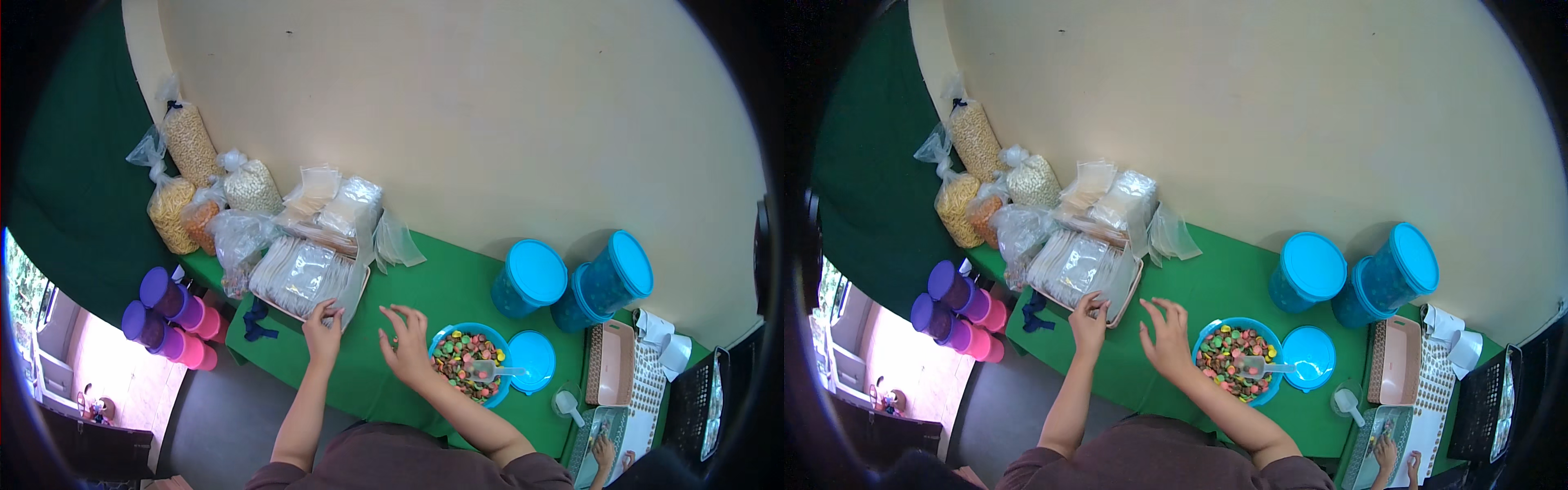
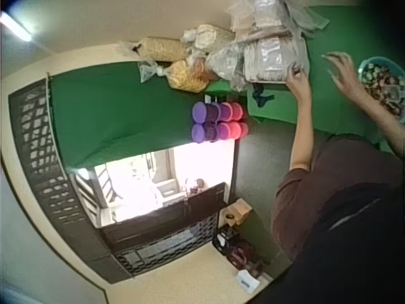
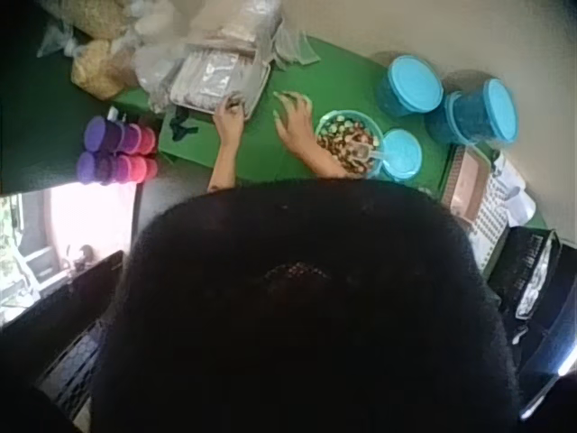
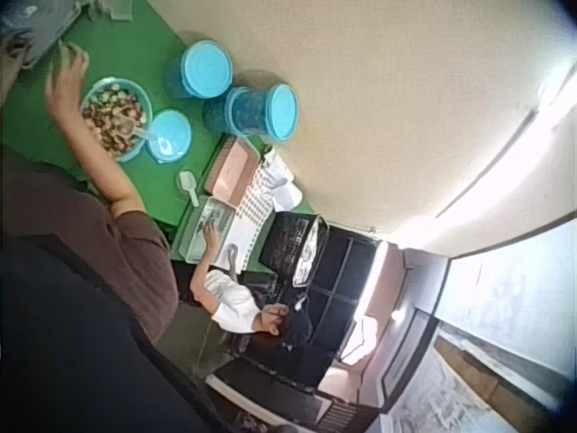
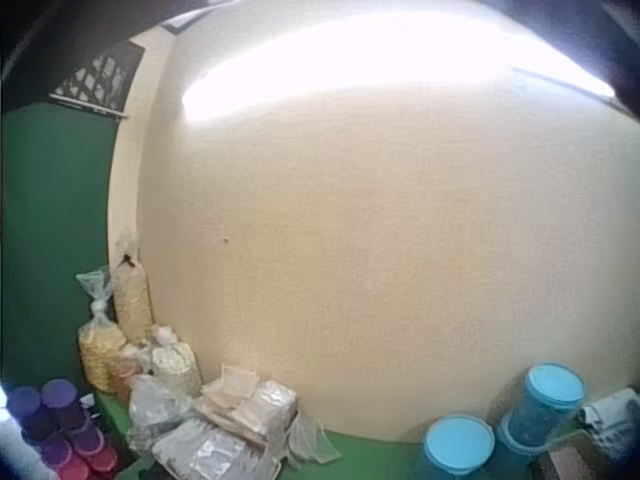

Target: The person fills small plastic bags with a mixture of snacks from a large blue bowl using a plastic scoop and then seals each bag by hand.

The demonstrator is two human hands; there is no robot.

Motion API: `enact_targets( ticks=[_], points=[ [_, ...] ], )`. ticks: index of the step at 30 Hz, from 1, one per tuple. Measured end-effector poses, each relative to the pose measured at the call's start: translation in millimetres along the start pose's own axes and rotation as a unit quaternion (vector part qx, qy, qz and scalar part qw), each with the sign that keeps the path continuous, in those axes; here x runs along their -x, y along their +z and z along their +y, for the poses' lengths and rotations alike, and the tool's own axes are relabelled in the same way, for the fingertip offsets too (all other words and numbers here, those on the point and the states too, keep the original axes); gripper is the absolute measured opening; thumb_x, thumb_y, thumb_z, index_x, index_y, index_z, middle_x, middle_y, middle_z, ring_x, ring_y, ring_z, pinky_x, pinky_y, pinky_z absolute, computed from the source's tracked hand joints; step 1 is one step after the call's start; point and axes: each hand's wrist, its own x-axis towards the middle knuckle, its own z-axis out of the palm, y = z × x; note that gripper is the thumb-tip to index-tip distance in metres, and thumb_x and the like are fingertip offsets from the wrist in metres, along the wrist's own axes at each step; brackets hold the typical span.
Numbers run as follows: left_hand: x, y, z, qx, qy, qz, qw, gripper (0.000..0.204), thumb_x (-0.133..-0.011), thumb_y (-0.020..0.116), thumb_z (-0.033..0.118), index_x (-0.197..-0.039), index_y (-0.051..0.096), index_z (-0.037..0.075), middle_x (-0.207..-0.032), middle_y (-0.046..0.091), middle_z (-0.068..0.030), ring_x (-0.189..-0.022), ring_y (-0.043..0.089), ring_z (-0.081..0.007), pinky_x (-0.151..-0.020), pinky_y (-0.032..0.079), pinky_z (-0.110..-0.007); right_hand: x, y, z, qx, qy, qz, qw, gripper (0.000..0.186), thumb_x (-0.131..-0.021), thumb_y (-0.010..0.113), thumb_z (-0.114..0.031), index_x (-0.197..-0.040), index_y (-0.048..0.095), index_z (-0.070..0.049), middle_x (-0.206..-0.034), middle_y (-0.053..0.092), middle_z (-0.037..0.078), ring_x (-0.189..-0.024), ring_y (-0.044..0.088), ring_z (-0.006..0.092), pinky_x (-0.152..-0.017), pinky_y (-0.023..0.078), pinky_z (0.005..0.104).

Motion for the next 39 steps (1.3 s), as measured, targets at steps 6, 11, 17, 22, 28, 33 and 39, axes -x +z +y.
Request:
enact_targets(
  ticks=[6, 11, 17, 22, 28, 33, 39],
  points=[
    [34.0, -14.4, 95.2, 0.320, -0.076, -0.076, 0.941, 0.028, -0.077, 0.079, -0.003, -0.093, 0.057, 0.001, -0.075, 0.061, -0.0017, -0.073, 0.062, -0.0075, -0.066, 0.051, -0.020, 8.6, -15.9, -28.7, -0.100, -0.015, -0.011, 0.995, 0.054, -0.081, 0.071, -0.007, -0.132, 0.051, -0.006, -0.124, 0.052, 0.016, -0.114, 0.051, 0.0334, -0.097, 0.044, 0.0408],
    [43.2, 0.3, 85.0, 0.307, -0.069, -0.170, 0.934, 0.031, -0.073, 0.082, -0.002, -0.087, 0.055, 0.004, -0.076, 0.061, -0.0012, -0.068, 0.060, -0.0062, -0.062, 0.053, -0.022, 28.3, -34.3, -36.9, -0.135, 0.040, 0.023, 0.990, 0.049, -0.082, 0.069, -0.003, -0.128, 0.055, -0.004, -0.121, 0.058, 0.017, -0.110, 0.058, 0.0328, -0.094, 0.048, 0.0395],
    [68.5, 23.9, 131.3, 0.334, -0.047, -0.325, 0.883, 0.030, -0.076, 0.079, -0.002, -0.091, 0.055, 0.004, -0.083, 0.061, -0.0010, -0.081, 0.063, -0.0084, -0.076, 0.055, -0.025, 67.0, -65.9, -14.8, -0.057, 0.104, 0.090, 0.989, 0.038, -0.082, 0.066, 0.002, -0.120, 0.060, -0.001, -0.109, 0.064, 0.018, -0.101, 0.064, 0.0340, -0.089, 0.050, 0.0393],
    [98.0, 42.5, 153.4, 0.251, 0.037, -0.323, 0.912, 0.032, -0.074, 0.073, -0.005, -0.098, 0.055, 0.006, -0.103, 0.058, -0.0072, -0.089, 0.063, -0.0134, -0.080, 0.054, -0.029, 78.0, -101.3, -7.0, 0.003, 0.139, 0.184, 0.973, 0.022, -0.084, 0.065, 0.005, -0.106, 0.068, 0.002, -0.096, 0.067, 0.016, -0.087, 0.068, 0.0261, -0.075, 0.056, 0.0329],
    [108.5, 57.0, 165.3, 0.073, 0.417, -0.287, 0.859, 0.082, -0.069, 0.077, 0.027, -0.141, 0.039, 0.017, -0.133, 0.045, -0.0116, -0.137, 0.033, -0.0357, -0.116, 0.012, -0.059, 91.6, -124.2, -16.0, -0.070, 0.171, 0.190, 0.964, 0.019, -0.086, 0.065, 0.004, -0.104, 0.067, 0.003, -0.097, 0.068, 0.014, -0.086, 0.070, 0.0214, -0.073, 0.058, 0.0304],
    [119.2, 69.1, 166.8, 0.034, 0.435, -0.259, 0.862, 0.088, -0.066, 0.080, 0.024, -0.142, 0.037, 0.016, -0.131, 0.046, -0.0112, -0.132, 0.041, -0.0347, -0.115, 0.013, -0.061, 101.2, -132.4, -12.4, -0.243, 0.233, 0.181, 0.924, 0.017, -0.085, 0.066, 0.002, -0.102, 0.068, 0.003, -0.091, 0.068, 0.012, -0.076, 0.068, 0.0164, -0.066, 0.055, 0.0283],
    [126.6, 73.5, 168.3, 0.053, 0.410, -0.226, 0.882, 0.076, -0.066, 0.079, 0.011, -0.134, 0.045, 0.010, -0.116, 0.053, -0.0123, -0.109, 0.057, -0.0320, -0.103, 0.039, -0.052, 103.4, -159.3, -1.5, -0.134, 0.185, 0.146, 0.963, 0.017, -0.089, 0.065, -0.002, -0.106, 0.067, 0.003, -0.097, 0.068, 0.012, -0.085, 0.066, 0.0159, -0.077, 0.053, 0.0284]
  ],
)
